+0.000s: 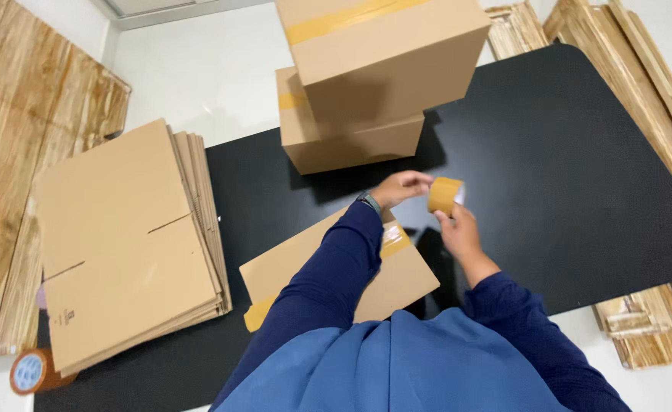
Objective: The person unfolds a flat cardboard box into a rectangular shape, closes the bottom flaps, and seals the bottom with a strip of adhesive tape using scissors to cut the tape.
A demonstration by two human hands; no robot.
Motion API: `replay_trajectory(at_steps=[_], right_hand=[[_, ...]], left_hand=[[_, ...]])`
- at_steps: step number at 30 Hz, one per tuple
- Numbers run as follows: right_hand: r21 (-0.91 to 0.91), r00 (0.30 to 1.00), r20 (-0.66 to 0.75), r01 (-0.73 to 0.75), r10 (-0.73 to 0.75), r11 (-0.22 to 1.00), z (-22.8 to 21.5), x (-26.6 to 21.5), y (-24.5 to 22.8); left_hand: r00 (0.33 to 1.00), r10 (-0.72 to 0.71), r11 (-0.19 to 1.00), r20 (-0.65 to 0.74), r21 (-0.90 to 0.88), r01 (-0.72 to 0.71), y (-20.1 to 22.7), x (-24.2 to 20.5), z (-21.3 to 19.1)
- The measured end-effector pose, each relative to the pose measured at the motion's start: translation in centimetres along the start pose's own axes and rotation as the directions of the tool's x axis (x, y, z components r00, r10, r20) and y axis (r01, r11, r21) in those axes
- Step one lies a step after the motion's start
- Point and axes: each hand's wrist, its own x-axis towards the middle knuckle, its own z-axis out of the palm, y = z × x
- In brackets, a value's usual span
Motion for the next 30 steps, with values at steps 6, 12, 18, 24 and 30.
replay_trajectory(at_steps=[6,12,18,24,30], right_hand=[[-0.797,0.869,0.291,-0.012,0.401,0.604,-2.4,-2.4,8.8],[-0.841,0.794,0.217,-0.143,0.567,0.522,-1.5,-3.1,18.2],[-0.751,0.901,0.088,-0.22,0.425,0.622,-1.4,-2.5,12.3],[0.181,0.513,0.806,-0.689,0.296,0.701,-7.7,-6.6,-15.8],[0.182,0.483,0.785,-0.778,0.387,0.601,-5.1,-8.3,-13.2]], left_hand=[[0.76,0.122,0.987,-0.638,0.158,-0.025,13.9,-16.3,-2.8],[0.141,0.149,0.908,-0.979,0.192,0.373,11.2,-37.2,-2.6],[0.103,-0.46,0.842,-0.882,-0.396,0.367,4.9,-45.5,1.3],[0.385,-0.429,0.872,-0.817,-0.486,-0.06,10.0,-42.5,6.4],[0.38,-0.435,0.889,-0.816,-0.456,0.038,7.2,-43.0,5.9]])
